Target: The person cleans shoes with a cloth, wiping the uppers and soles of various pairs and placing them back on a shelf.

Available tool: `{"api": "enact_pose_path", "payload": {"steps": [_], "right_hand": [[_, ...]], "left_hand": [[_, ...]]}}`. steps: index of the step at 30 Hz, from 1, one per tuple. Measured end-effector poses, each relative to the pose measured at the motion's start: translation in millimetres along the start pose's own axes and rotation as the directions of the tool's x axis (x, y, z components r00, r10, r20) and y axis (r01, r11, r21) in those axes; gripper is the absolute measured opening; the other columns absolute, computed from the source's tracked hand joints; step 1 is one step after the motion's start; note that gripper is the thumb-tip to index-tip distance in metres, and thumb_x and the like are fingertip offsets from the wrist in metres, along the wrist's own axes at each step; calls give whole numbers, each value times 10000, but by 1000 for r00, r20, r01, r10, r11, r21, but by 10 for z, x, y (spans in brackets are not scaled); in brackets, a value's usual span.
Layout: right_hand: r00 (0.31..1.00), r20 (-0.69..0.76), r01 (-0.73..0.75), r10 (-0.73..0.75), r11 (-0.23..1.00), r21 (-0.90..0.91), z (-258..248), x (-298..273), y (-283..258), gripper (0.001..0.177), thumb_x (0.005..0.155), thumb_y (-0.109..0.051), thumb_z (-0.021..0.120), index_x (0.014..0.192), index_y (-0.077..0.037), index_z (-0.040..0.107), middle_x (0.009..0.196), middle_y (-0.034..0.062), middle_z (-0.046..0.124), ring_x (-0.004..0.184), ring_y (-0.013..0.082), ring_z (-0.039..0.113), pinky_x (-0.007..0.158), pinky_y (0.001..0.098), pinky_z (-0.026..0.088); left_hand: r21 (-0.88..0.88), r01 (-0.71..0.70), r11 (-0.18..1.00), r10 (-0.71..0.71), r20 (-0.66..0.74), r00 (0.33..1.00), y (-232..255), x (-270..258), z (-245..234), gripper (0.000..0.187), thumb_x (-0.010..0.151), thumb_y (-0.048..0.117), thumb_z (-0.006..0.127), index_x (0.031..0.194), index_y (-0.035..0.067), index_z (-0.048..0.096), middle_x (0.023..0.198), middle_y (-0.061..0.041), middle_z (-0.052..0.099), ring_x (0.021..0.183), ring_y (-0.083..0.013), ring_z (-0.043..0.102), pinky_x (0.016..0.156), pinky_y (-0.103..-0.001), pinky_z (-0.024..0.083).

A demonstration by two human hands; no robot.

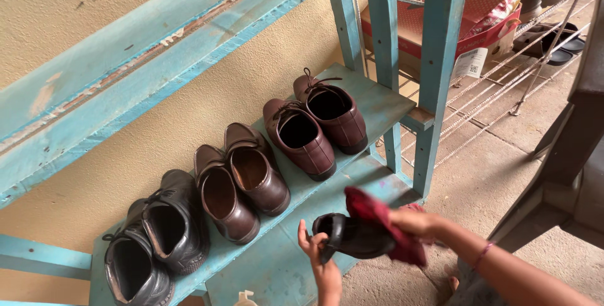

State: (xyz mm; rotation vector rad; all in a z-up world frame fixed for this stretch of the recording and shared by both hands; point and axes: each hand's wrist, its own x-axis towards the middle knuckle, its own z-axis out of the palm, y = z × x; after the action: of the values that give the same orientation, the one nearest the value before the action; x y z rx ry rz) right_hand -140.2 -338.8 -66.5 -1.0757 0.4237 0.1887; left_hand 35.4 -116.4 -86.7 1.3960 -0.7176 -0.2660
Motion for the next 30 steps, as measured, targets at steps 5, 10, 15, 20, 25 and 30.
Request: {"api": "enact_pose_path", "payload": {"steps": [5, 10, 15, 20, 25, 30], "right_hand": [[992, 51, 117, -116, 993, -3, 620, -62, -150, 772, 931, -156, 584, 1602, -150, 201, 1565, 134, 463, 1353, 221, 514, 1114, 354, 447], [941, -98, 251, -324, 862, -441, 672, -10, -206, 672, 964, -71, 502, 1597, -82, 275, 1557, 108, 507, 1405, 157, 493, 1149, 307, 394], [817, -269, 234, -510, 721, -653, 930, -95, -290, 483, 983, -117, 483, 1463, -61, 475, 1169, 187, 745, 1073, 278, 699, 987, 383, 536], [632, -326, 13, -703, 431, -902, 1132, -167, -303, 478, 947, -213, 588, 1383, -52, 474, 1171, 209, 666, 1003, 418, 663, 834, 505, 537], [574, -51, 114, -817, 142, -983, 1326, -253, -221, 534, 841, -192, 679, 1319, -8, 529, 1204, 227, 665, 1007, 424, 681, 712, 466, 579], [501, 95, 209, -860, 13, -978, 1214, -136, -9, 363, 862, -153, 647, 1200, -33, 595, 1194, 240, 690, 980, 419, 696, 776, 419, 595]], "left_hand": [[62, -269, 961, 273, -73, 959, 81, -75, 139, 219, 973, -75, 478, 1039, 70, 628, 1641, -139, 222, 1447, -290, 369, 1061, -346, 411], [200, -306, 931, 303, 43, 952, 265, 88, -33, 259, 913, -85, 499, 1004, 87, 671, 1589, -119, 387, 1432, -280, 427, 927, -308, 450], [-72, -61, 996, 60, -21, 998, 659, 296, -251, 306, 1041, 134, 450, 1185, 54, 708, 1426, -107, 593, 1274, -200, 553, 1000, -310, 430], [36, 11, 999, -13, 60, 998, 879, 164, 158, 366, 1008, 312, 573, 1196, 15, 673, 1178, -129, 729, 1092, -230, 678, 962, -334, 499], [667, 326, 670, -505, 87, 859, 656, 171, 154, 460, 1046, 482, 556, 1277, 94, 639, 1050, -120, 718, 981, -208, 633, 892, -324, 472], [-39, 591, 806, -589, 53, 806, 360, 165, 71, 337, 1016, 314, 606, 1223, 71, 713, 898, -43, 642, 776, -137, 565, 691, -329, 447]]}}
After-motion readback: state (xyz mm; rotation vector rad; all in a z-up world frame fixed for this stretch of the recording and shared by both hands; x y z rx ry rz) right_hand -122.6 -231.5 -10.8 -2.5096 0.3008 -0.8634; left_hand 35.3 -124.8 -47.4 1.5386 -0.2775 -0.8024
